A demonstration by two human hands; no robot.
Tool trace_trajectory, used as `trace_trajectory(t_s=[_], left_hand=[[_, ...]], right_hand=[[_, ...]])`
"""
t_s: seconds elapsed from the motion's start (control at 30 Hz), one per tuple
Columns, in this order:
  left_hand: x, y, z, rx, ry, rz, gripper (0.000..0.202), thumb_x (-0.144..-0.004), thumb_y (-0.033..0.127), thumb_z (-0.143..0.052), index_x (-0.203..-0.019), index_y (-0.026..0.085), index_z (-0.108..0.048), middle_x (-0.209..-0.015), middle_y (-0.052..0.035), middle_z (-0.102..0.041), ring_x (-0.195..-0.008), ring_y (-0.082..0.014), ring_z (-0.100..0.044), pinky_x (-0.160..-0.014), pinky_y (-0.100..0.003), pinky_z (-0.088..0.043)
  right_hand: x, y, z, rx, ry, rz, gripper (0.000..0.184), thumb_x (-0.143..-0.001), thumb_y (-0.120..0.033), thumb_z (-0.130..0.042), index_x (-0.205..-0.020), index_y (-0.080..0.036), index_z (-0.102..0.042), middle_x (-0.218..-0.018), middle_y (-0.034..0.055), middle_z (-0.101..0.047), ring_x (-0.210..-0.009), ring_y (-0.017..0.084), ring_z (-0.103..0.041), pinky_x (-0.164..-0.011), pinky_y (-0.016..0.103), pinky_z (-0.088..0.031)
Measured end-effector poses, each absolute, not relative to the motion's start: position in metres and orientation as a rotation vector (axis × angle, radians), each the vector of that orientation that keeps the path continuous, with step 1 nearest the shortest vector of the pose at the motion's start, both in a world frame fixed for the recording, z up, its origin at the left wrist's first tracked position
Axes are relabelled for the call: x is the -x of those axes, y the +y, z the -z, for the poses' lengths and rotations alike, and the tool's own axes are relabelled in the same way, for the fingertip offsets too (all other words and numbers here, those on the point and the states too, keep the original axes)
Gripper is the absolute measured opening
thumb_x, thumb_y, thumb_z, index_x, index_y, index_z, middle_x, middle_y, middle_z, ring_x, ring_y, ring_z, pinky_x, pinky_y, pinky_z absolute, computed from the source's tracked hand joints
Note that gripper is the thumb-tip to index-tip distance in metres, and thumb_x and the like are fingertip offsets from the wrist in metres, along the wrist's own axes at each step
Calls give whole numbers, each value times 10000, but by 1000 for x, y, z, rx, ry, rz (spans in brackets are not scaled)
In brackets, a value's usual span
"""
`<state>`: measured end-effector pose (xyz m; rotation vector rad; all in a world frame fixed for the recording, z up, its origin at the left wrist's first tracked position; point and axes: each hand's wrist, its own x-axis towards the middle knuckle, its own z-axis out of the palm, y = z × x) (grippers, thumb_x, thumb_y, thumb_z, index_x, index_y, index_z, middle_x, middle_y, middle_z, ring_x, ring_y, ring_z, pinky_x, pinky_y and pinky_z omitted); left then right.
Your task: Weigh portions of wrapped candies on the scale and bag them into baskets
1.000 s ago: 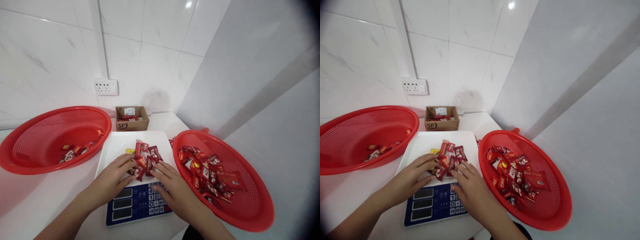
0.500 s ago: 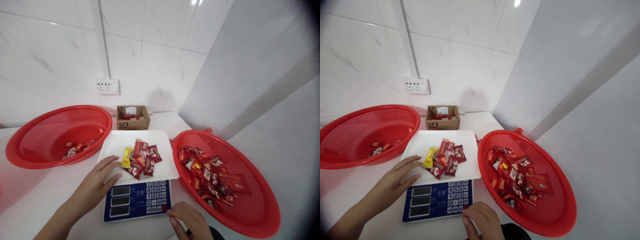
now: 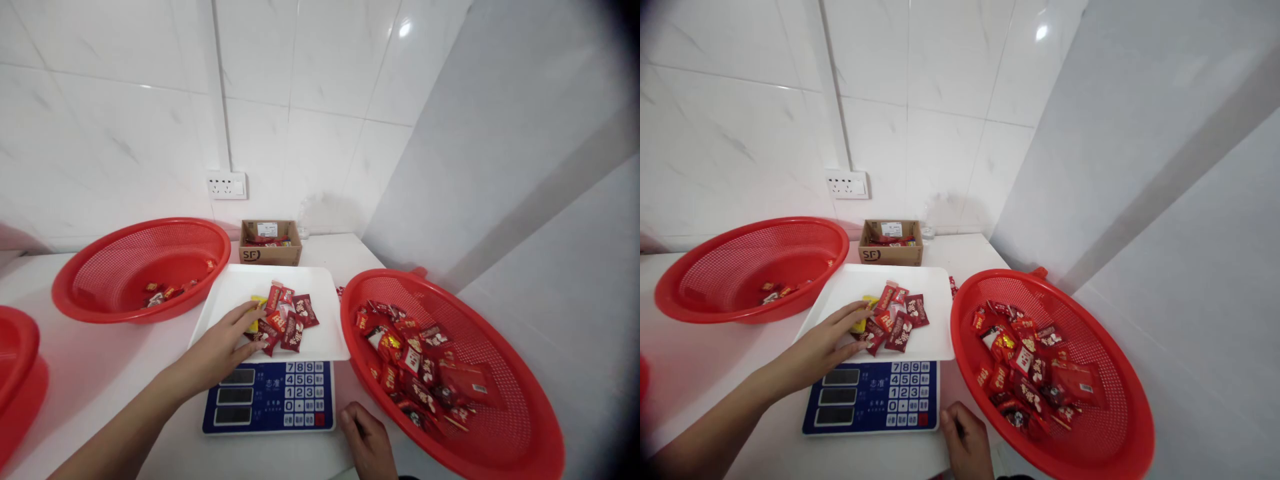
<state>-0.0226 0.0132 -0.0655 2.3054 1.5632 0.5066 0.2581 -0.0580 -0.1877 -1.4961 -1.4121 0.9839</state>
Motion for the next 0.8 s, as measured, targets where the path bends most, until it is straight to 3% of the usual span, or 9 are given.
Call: trace_trajectory(t_s=[0.2, 0.3, 0.43, 0.53, 0.7, 0.8], left_hand=[[-5, 30, 58, -2410, 1623, -269, 598, -880, 503, -462, -1403, 232, -355, -1529, -116, -197, -1407, -332, -78, -1092, -584, -168], [-27, 40, 55, -2469, 1649, -143, 667, -870, 613, -377, -1422, 241, -324, -1525, -142, -184, -1399, -370, -87, -1035, -682, -125], [-48, 53, 55, -2507, 1675, -54, 671, -861, 625, -380, -1416, 250, -335, -1505, -171, -228, -1373, -416, -168, -948, -769, -113], [-51, 56, 58, -2531, 1673, -60, 633, -864, 599, -403, -1396, 256, -374, -1491, -166, -274, -1365, -410, -203, -955, -760, -113], [-24, 50, 59, -2525, 1728, -109, 555, -907, 536, -361, -1411, 304, -332, -1511, -98, -255, -1397, -315, -172, -1049, -624, -184], [12, 44, 59, -2439, 1972, -147, 573, -898, 529, -382, -1412, 278, -343, -1504, -98, -274, -1393, -317, -184, -1071, -586, -183]], right_hand=[[-258, -58, 196, 1444, -1421, -968, 478, -810, -615, -434, -549, -223, -356, -534, -44, -340, -532, 135, -374, -512, 243, -311], [-258, -58, 200, 1426, -1439, -947, 487, -811, -626, -426, -549, -223, -349, -530, -48, -331, -522, 130, -366, -502, 241, -308], [-259, -56, 202, 1425, -1471, -942, 510, -807, -666, -390, -558, -224, -339, -537, -45, -333, -530, 131, -376, -511, 235, -321], [-258, -56, 203, 1411, -1486, -934, 509, -808, -661, -397, -556, -223, -339, -538, -45, -334, -533, 130, -379, -515, 230, -322], [-257, -55, 207, 1343, -1480, -880, 505, -825, -621, -422, -536, -212, -360, -531, -45, -349, -531, 121, -379, -503, 225, -319], [-257, -54, 210, 1324, -1477, -860, 518, -825, -630, -416, -526, -211, -357, -519, -49, -336, -510, 114, -355, -490, 222, -319]])
